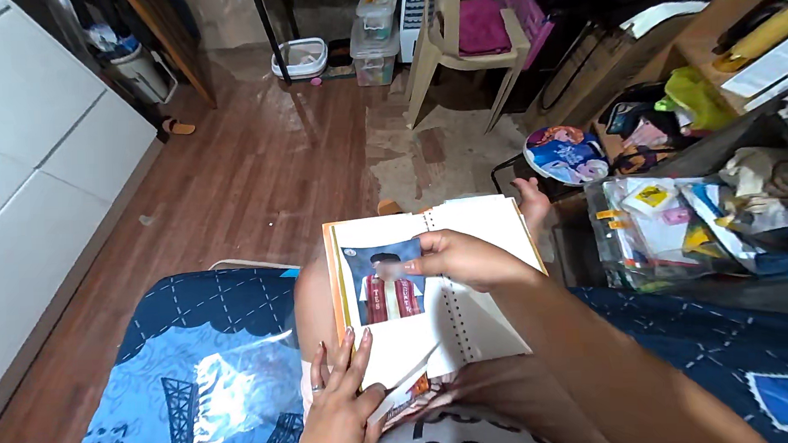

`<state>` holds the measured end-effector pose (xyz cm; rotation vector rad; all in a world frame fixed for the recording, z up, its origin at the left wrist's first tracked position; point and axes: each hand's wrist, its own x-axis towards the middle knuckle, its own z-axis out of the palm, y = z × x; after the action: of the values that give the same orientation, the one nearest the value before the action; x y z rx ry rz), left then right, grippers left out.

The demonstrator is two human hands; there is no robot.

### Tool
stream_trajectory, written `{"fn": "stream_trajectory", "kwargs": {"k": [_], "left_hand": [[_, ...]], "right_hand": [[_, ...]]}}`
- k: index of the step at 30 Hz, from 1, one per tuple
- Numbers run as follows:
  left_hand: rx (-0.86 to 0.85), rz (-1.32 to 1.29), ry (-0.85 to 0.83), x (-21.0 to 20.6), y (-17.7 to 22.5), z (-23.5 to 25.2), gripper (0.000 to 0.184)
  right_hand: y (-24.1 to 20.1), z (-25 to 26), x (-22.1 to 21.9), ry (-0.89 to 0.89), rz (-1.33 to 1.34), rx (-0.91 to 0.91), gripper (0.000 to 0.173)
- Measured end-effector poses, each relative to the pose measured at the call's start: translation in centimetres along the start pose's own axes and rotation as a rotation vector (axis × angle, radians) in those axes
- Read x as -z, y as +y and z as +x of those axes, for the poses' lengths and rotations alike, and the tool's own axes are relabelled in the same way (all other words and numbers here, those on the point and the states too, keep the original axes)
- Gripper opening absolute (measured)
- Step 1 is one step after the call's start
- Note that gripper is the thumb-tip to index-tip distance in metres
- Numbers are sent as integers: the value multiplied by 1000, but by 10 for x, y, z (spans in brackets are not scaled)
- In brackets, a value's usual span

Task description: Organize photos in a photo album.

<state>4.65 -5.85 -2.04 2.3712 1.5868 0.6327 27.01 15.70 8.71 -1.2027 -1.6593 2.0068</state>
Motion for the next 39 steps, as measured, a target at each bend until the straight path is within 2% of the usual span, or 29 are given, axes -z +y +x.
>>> {"fn": "stream_trajectory", "kwargs": {"k": [4, 7, 10, 12, 15, 18, 21, 23, 29, 39], "left_hand": [[-10, 1, 9, -2, 1, 2, 36], [-7, 7, 25, -3, 3, 2, 36], [-3, 19, 37, -1, 5, -1, 34], [-6, 28, 14, 2, 5, -1, 36], [-13, 26, 4, 6, 6, 1, 38], [-34, -9, 9, 8, 5, 2, 37], [-46, -29, -5, 9, 5, 1, 36], [-45, -22, -5, 9, 5, 1, 36], [-34, -36, -1, 9, 8, 3, 35], [-53, -3, 14, 9, 10, 3, 33]], "right_hand": [[-4, -15, -2, 27, -6, 63, 12], [-4, -27, -6, 78, 99, 196, 11], [-11, -42, 5, 204, 214, 399, 15], [-13, -46, 19, 324, 221, 472, 17], [2, -39, 30, 455, 192, 330, 13], [34, -24, 26, 359, 150, 96, 15], [55, -13, 13, 284, 127, -7, 23], [58, -9, 6, 273, 128, -30, 28], [60, -1, -8, 377, 155, -55, 29], [59, 5, -11, 357, 27, -83, 31]]}}
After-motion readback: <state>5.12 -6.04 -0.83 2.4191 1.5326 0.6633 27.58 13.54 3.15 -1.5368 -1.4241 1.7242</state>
